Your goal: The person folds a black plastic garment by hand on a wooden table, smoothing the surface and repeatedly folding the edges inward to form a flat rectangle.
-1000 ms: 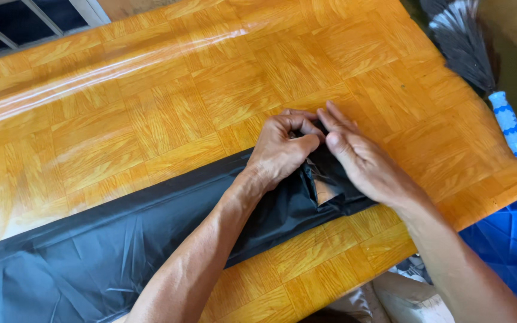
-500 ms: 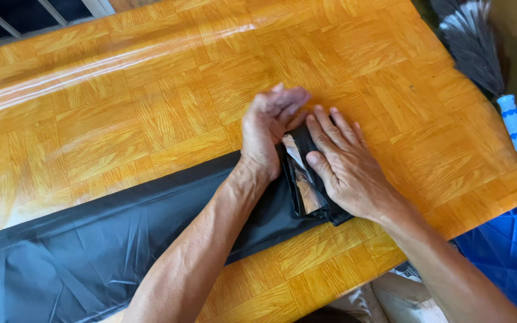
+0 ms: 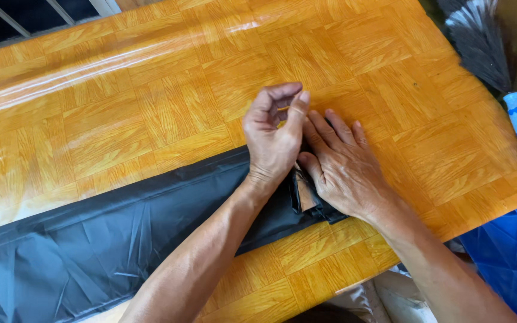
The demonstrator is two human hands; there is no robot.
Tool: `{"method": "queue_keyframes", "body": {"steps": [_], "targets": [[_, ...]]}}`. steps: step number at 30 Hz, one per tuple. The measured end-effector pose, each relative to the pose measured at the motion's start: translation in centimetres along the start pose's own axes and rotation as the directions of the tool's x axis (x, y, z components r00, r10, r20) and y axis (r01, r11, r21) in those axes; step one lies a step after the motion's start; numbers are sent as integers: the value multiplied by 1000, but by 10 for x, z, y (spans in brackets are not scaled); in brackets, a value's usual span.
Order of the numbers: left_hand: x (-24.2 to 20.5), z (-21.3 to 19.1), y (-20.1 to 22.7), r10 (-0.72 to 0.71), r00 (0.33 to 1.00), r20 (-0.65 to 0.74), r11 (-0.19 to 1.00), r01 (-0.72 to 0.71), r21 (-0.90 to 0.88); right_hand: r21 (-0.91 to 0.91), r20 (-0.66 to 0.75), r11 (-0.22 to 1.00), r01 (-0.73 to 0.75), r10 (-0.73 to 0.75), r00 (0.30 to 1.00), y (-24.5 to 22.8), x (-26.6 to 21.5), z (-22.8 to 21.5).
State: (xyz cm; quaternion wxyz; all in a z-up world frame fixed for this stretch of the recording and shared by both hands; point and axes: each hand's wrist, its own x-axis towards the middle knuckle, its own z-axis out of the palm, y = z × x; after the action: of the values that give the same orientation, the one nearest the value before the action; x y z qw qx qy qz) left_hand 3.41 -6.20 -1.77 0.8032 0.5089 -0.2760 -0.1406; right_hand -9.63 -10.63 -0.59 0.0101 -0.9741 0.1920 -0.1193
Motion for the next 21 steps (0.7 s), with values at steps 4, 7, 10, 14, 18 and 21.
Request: {"method": "queue_keyframes", "body": {"steps": [4, 7, 10, 14, 18, 21], "targets": [[-3, -5, 1, 9, 995, 98, 926, -45, 376, 39, -42, 999, -11, 12, 999, 4, -5, 10], [1, -16, -1, -53, 944, 326, 714, -192, 673, 85, 31, 993, -79, 76, 997, 9, -7, 21], [-4, -21, 22, -228, 851, 474, 515, -308, 800, 1, 17, 998, -62, 62, 998, 9, -8, 22], [-13, -40, 48, -322, 704, 633, 349, -533, 771, -3, 22, 998, -58, 58, 998, 6, -7, 15], [-21, -77, 59, -148, 576, 804, 497, -660, 564, 16, 22, 999, -47, 47, 999, 4, -7, 10], [-25, -84, 46, -34, 617, 786, 517, -662, 543, 14, 11, 999, -37, 36, 999, 4, -6, 8]]}}
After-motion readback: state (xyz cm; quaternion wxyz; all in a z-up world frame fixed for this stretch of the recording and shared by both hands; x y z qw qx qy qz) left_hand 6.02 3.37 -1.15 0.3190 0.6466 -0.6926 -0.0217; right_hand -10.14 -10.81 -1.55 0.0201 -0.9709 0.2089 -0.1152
